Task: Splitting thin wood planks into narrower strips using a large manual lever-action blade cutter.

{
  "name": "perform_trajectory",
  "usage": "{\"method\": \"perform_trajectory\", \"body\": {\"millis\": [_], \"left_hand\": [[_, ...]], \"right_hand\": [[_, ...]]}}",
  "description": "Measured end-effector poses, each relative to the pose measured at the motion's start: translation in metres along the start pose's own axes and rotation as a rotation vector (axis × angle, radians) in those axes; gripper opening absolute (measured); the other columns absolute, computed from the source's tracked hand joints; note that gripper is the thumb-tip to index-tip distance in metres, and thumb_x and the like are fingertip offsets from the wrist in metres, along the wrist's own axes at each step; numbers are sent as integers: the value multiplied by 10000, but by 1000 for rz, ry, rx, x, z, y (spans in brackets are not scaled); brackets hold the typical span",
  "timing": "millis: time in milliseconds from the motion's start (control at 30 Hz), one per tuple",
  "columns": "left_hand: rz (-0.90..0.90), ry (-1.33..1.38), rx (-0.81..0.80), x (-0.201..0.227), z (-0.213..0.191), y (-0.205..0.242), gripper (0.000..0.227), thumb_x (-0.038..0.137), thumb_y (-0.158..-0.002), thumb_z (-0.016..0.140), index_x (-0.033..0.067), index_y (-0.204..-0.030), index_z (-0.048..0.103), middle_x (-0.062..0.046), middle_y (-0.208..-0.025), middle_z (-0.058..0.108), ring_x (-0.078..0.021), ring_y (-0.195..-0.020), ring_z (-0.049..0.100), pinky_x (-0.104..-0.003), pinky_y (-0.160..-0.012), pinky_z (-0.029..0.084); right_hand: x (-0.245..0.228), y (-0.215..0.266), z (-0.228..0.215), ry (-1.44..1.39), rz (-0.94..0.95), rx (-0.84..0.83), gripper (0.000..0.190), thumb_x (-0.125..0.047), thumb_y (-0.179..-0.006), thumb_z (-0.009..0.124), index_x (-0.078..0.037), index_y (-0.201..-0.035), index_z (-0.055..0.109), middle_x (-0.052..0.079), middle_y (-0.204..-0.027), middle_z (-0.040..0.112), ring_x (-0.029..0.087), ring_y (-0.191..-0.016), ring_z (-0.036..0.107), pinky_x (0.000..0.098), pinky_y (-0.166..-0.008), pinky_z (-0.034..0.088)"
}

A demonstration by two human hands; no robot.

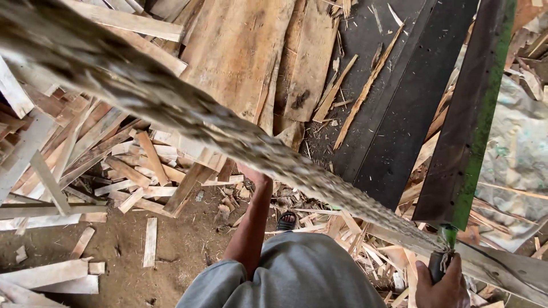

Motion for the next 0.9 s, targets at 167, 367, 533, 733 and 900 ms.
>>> {"method": "perform_trajectory", "body": {"millis": [167,367,533,733,900], "left_hand": [[-57,-15,217,12,-13,-1,832,376,-1031,628,-40,-1582,164,-262,-1625,201,-390,-1513,222,-472,-1267,194],[-295,187,195,23,-34,-24,891,215,-961,705,-31,-1590,122,-231,-1676,137,-373,-1539,215,-456,-1287,186],[-346,429,115,35,-39,-40,750,134,-921,689,-14,-1559,324,-227,-1600,397,-360,-1439,430,-470,-1209,350],[-467,622,58,74,-69,-28,631,138,-933,634,31,-1517,421,-237,-1516,521,-372,-1351,558,-463,-1129,501],[-506,539,-91,91,-49,-29,573,183,-990,597,18,-1513,430,-237,-1559,445,-386,-1395,483,-491,-1142,492]], "right_hand": [[-37,15,-4,292,-119,222,1040,-490,-823,813,49,-1595,374,318,-1436,557,501,-1302,552,612,-1132,409],[-86,40,-9,4,-232,486,1019,-537,-924,733,174,-1552,362,401,-1495,467,516,-1446,457,631,-1200,363],[-99,56,3,-44,-248,592,986,-547,-1025,741,192,-1562,367,430,-1539,438,527,-1454,428,618,-1198,409],[-147,91,6,-378,-259,664,615,-317,-1029,735,89,-1452,550,367,-1469,491,471,-1308,574,513,-1085,539],[-188,90,-11,-468,-320,655,448,-137,-854,766,23,-1243,611,241,-1254,649,402,-1176,655,470,-1011,554]]}}
Point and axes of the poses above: each hand's wrist, its own y-axis away from the middle knuckle, its own z-axis out of the palm, x = y × z, the point moved 3 cm from there along -y, towards the middle knuckle
